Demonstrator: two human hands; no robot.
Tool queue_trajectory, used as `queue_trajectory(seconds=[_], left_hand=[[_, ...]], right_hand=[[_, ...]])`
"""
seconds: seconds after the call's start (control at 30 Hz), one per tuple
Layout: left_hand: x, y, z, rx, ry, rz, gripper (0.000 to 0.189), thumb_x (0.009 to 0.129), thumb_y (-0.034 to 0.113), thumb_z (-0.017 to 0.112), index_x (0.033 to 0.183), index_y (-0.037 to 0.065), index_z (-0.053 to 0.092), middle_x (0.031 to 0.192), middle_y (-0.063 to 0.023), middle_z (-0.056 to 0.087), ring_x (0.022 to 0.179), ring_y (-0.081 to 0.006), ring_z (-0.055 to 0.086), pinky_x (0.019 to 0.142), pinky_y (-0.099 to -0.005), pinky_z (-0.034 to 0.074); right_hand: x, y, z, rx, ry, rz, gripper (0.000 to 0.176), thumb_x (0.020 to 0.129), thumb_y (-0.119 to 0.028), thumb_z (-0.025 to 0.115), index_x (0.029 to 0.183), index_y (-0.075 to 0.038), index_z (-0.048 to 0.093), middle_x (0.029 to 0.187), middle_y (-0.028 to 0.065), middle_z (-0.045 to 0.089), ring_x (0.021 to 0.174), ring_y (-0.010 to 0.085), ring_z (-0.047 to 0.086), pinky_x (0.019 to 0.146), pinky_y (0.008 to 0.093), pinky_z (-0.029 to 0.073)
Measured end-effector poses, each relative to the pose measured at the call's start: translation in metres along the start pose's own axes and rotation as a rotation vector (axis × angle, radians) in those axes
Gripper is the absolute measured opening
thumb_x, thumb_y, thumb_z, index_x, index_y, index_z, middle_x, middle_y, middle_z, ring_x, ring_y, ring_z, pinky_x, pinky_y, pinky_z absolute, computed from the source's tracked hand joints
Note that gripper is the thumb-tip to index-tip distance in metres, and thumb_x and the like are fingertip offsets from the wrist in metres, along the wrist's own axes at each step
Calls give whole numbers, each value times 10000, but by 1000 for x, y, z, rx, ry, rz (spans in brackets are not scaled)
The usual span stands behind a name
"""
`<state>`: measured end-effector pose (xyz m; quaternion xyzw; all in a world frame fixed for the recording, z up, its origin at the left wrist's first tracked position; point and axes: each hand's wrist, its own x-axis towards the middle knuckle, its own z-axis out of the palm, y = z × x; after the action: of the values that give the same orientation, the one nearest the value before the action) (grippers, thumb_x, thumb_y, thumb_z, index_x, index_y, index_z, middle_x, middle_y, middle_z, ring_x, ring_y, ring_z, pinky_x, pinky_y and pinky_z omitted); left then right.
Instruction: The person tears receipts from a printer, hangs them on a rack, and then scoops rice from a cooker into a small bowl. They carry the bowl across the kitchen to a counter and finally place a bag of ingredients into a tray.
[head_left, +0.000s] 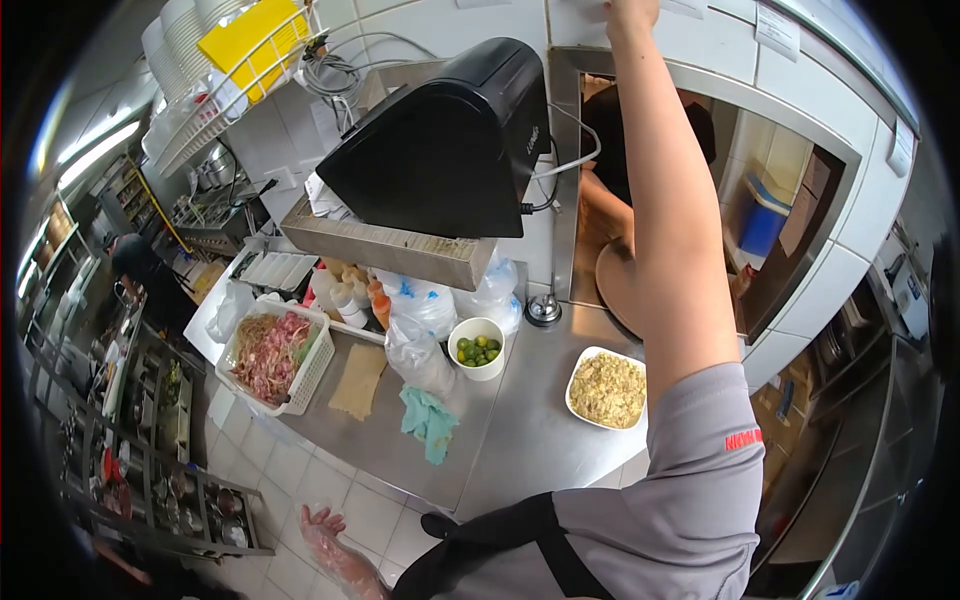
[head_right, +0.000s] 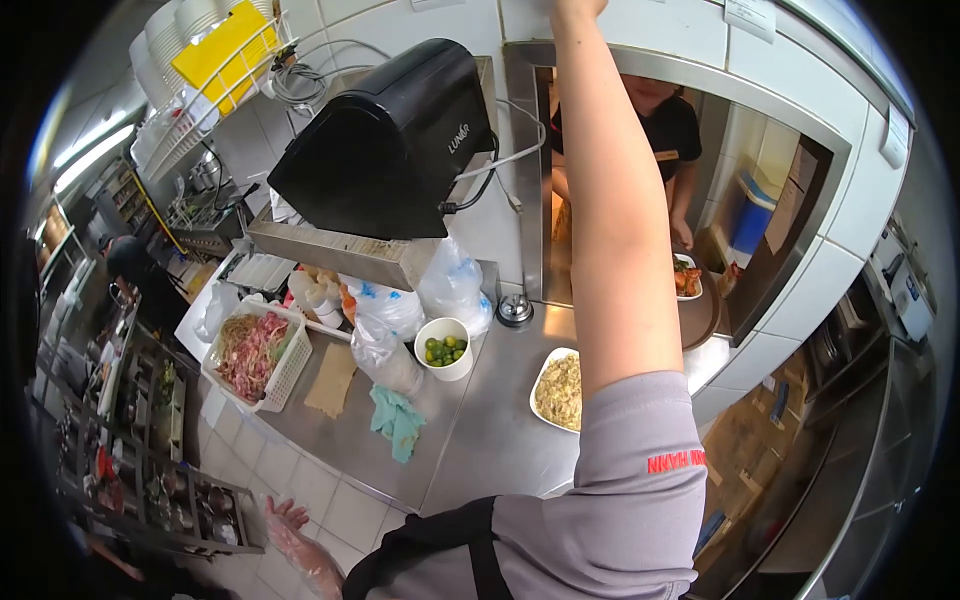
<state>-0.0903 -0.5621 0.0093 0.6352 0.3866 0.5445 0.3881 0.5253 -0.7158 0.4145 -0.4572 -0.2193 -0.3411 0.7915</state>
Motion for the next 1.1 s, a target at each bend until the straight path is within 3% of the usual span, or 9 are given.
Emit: queue_trajectory(seconds=[0.13,0.47,0.67,0.7,0.73,0.83,0.93,1.0,1.1], left_hand=[[-3,8,7,-8,-3,5,561,903,417,317,1236,-30,374,929,-121,510,765,-163,501,679,-285,404],[-7,19,19,-24,-14,23,554,896,415,336,1235,-21,382,936,-113,506,764,-159,499,675,-283,397],[-11,6,19,-12,-23,19,553,894,415,333,1238,-16,379,936,-121,505,755,-158,496,674,-281,398],[-11,6,21,-21,-52,26,553,894,415,333,1238,-16,379,936,-121,505,755,-158,496,674,-281,398],[-10,7,23,13,-52,24,535,904,406,320,1243,-3,384,942,-113,511,751,-151,497,669,-277,399],[-7,10,29,35,-79,42,520,912,400,308,1248,12,389,948,-106,515,746,-144,495,667,-273,399],[-5,22,39,33,-111,30,526,910,409,305,1249,15,389,946,-110,513,743,-147,493,670,-274,398],[-3,26,43,49,-143,8,531,909,414,302,1249,15,389,945,-112,513,741,-148,492,671,-274,398],[1,20,49,33,-169,24,534,912,411,293,1255,10,375,945,-115,512,744,-153,498,668,-275,399]], right_hand=[[-27,22,8,227,-87,153,84,707,-40,594,746,10,539,627,86,532,546,196,543,432,300,463],[-1,-5,60,-19,-265,199,89,680,59,588,623,107,540,556,186,534,443,281,557,364,346,483],[17,-7,64,-870,-218,-122,173,654,-95,650,531,17,604,505,114,588,517,197,613,566,290,500],[15,-4,61,-786,-207,-79,148,634,-106,664,569,17,616,564,140,606,590,250,625,601,324,500],[7,3,54,-771,-27,-346,181,639,-116,656,692,51,608,704,199,622,711,293,625,683,352,486],[-36,-48,11,-588,14,-328,350,662,-144,646,918,68,538,947,256,567,925,342,550,794,398,433],[-24,-58,-26,-693,609,-359,725,637,-303,724,1186,-49,325,1147,229,360,1090,388,344,896,487,314],[-6,-55,-46,-701,622,-175,787,615,-340,742,1208,-54,311,1176,239,355,1107,383,349,901,495,311],[15,-42,-62,-708,572,-239,776,624,-258,731,1223,-52,282,1131,244,414,1087,390,388,912,486,308]])
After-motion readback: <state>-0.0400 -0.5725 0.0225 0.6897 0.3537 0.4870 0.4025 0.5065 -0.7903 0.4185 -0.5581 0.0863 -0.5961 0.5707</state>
